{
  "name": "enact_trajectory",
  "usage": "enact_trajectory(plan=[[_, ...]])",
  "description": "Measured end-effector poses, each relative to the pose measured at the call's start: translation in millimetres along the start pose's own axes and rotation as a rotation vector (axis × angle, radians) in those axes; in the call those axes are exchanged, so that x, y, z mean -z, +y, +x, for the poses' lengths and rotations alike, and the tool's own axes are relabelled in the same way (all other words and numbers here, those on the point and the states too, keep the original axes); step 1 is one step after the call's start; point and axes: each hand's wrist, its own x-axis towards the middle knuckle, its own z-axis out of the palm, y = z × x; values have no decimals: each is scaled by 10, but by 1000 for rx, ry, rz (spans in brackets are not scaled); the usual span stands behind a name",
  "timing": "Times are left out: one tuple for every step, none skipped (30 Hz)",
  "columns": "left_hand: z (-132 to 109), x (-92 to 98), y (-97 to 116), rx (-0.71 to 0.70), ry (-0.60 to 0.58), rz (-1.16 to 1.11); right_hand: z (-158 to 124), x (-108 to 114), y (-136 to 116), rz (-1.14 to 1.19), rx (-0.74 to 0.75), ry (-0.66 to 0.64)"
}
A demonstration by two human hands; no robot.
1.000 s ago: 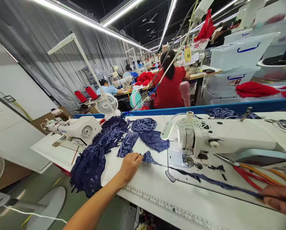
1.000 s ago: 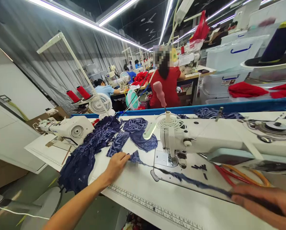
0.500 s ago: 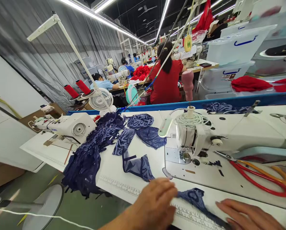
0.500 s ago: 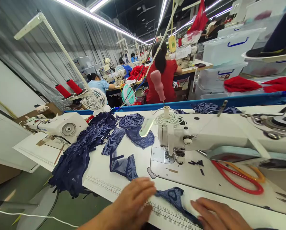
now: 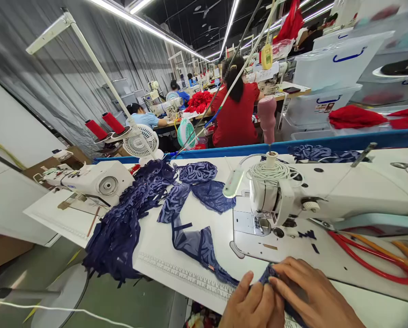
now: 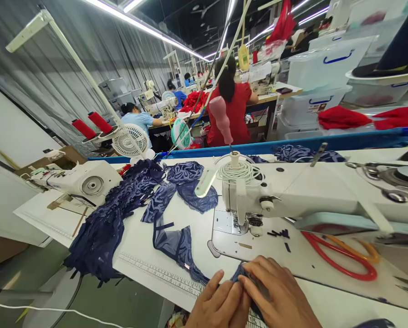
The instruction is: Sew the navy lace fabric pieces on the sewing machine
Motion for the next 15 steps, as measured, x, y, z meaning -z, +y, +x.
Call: enact_trajectory(plan=[[20, -8, 0, 9, 21, -4, 31, -35, -3, 3, -6, -19], [47, -9, -6, 18, 58, -14, 55, -64, 4, 4, -5, -33], [77, -4, -18, 32, 97, -26, 76, -87, 18, 5, -6, -42], [108, 6, -33, 38, 125, -38, 96, -104, 37, 5, -8, -49], [137, 20, -52, 29, 122, -47, 119, -114, 59, 3, -9, -55], [161, 35, -72, 7, 86, -52, 145, -120, 84, -1, -9, -54], [179, 52, -94, -21, 28, -57, 173, -121, 111, -7, -8, -50], [191, 70, -117, -49, -38, -62, 201, -117, 140, -16, -6, -39], [200, 88, -141, -72, -97, -72, 225, -108, 170, -29, -5, -21], [207, 109, -168, -88, -138, -86, 240, -92, 201, -45, -1, 4], [216, 132, -197, -93, -165, -103, 241, -72, 232, -62, 6, 34], [228, 158, -229, -92, -184, -123, 222, -47, 260, -80, 16, 61], [245, 187, -263, -94, -207, -143, 182, -21, 287, -92, 31, 77], [266, 218, -298, -96, -229, -163, 120, 2, 310, -100, 56, 87], [290, 249, -330, -93, -253, -179, 39, 19, 331, -110, 100, 92]])
